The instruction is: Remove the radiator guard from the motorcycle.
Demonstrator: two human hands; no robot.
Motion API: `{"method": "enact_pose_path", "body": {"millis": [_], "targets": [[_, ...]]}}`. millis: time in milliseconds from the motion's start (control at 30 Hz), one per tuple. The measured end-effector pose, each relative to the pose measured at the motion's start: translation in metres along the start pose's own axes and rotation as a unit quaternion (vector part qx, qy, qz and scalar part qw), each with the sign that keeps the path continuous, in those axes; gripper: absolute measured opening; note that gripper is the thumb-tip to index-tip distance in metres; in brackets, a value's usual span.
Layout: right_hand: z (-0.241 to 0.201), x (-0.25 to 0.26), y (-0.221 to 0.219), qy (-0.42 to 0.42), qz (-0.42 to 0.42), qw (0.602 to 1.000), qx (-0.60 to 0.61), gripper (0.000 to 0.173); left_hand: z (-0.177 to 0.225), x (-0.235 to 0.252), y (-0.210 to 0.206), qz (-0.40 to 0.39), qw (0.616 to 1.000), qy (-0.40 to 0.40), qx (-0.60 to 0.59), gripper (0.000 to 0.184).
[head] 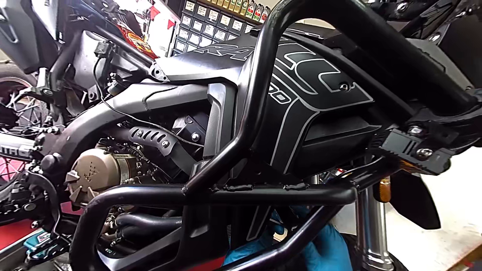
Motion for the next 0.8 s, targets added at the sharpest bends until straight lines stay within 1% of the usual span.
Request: {"method": "enact_pose_path", "body": {"millis": [33, 67, 100, 133, 167, 200, 233, 267, 300, 333, 367, 400, 433, 467, 500, 533, 567, 600, 633, 667, 700, 733, 800], "targets": [[0.002, 0.001, 0.000, 0.091, 0.012, 0.994, -0.058, 0.052, 0.000, 0.000, 0.000, -0.006, 1.000, -0.004, 0.006, 0.025], [0.003, 0.002, 0.000, 0.159, 0.021, 0.982, -0.097, 0.047, 0.001, 0.000, 0.000, -0.005, 1.000, -0.006, 0.004, 0.026], [0.002, 0.003, -0.001, 0.202, 0.030, 0.972, -0.115, 0.043, 0.001, 0.000, 0.000, 0.000, 1.000, -0.006, -0.004, 0.026], [0.002, 0.004, -0.001, 0.226, 0.038, 0.966, -0.118, 0.040, 0.001, -0.001, -0.002, 0.010, 1.000, -0.011, -0.004, 0.025], [0.003, 0.004, -0.002, 0.227, 0.039, 0.968, -0.104, 0.039, 0.002, -0.001, -0.006, 0.024, 0.999, -0.019, 0.007, 0.023], [0.003, 0.002, -0.004, 0.201, 0.033, 0.977, -0.070, 0.037, 0.003, -0.001, -0.009, 0.032, 0.999, -0.024, 0.009, 0.022], [0.002, 0.000, -0.006, 0.153, 0.020, 0.988, -0.023, 0.037, 0.003, -0.002, -0.005, 0.023, 1.000, -0.020, 0.004, 0.022], [-0.001, -0.002, -0.008, 0.076, 0.000, 0.996, 0.041, 0.036, 0.001, -0.002, 0.003, 0.012, 1.000, -0.013, -0.006, 0.023], [-0.005, -0.004, -0.010, -0.029, -0.020, 0.992, 0.122, 0.031, -0.001, -0.001, 0.010, 0.003, 1.000, -0.001, -0.020, 0.023], [-0.010, -0.004, -0.011, -0.140, -0.044, 0.968, 0.202, 0.024, -0.001, -0.001, 0.015, -0.006, 0.999, 0.009, -0.030, 0.024], [-0.014, -0.003, -0.011, -0.238, -0.068, 0.931, 0.268, 0.022, 0.000, -0.001, 0.015, -0.015, 0.999, 0.013, -0.034, 0.026], [-0.014, -0.004, -0.012, -0.324, -0.090, 0.885, 0.322, 0.024, 0.001, -0.001, 0.012, -0.020, 0.999, 0.010, -0.028, 0.025], [-0.013, -0.006, -0.012, -0.391, -0.102, 0.836, 0.371, 0.026, 0.002, -0.002, 0.008, -0.022, 0.999, 0.009, -0.027, 0.026], [-0.013, -0.008, -0.012, -0.423, -0.109, 0.804, 0.403, 0.025, 0.003, -0.002, 0.003, -0.023, 0.999, 0.006, -0.025, 0.025], [-0.014, -0.010, -0.010, -0.417, -0.104, 0.810, 0.399, 0.020, 0.003, -0.002, 0.001, -0.023, 0.999, 0.006, -0.023, 0.026], [-0.016, -0.012, -0.006, -0.377, -0.094, 0.850, 0.356, 0.009, 0.002, -0.003, 0.002, -0.018, 0.999, 0.011, -0.039, 0.026], [-0.016, -0.015, -0.001, -0.308, -0.086, 0.903, 0.288, 0.016, 0.001, -0.003, 0.004, -0.013, 0.998, 0.020, -0.060, 0.026], [-0.013, -0.019, 0.002, -0.216, -0.082, 0.950, 0.209, 0.031, 0.000, -0.004, 0.008, -0.020, 0.996, 0.031, -0.076, 0.028], [-0.009, -0.023, 0.004, -0.111, -0.074, 0.984, 0.116, 0.039, -0.001, -0.004, 0.012, -0.022, 0.997, 0.032, -0.073, 0.028], [-0.005, -0.026, 0.006, -0.011, -0.054, 0.998, 0.030, 0.040, -0.001, -0.003, 0.015, -0.016, 0.997, 0.027, -0.065, 0.027], [-0.005, -0.026, 0.008, 0.071, -0.024, 0.996, -0.041, 0.038, -0.001, -0.002, 0.014, -0.011, 0.998, 0.022, -0.061, 0.027], [-0.009, -0.024, 0.011, 0.130, 0.006, 0.987, -0.090, 0.036, -0.001, -0.002, 0.014, -0.019, 0.998, 0.018, -0.063, 0.028], [-0.015, -0.018, 0.014, 0.198, 0.047, 0.968, -0.148, 0.031, -0.002, -0.002, 0.014, -0.031, 0.998, 0.004, -0.062, 0.029]]}}
Point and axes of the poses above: each hand's wrist, its own x-axis towards the middle knuckle, its own y-axis out of the back of the hand, z = x × y, the point moved 4 cm from there along x, towards the middle knuckle, and after that the axes turned 12 degrees about z, right-handed, at the moved point
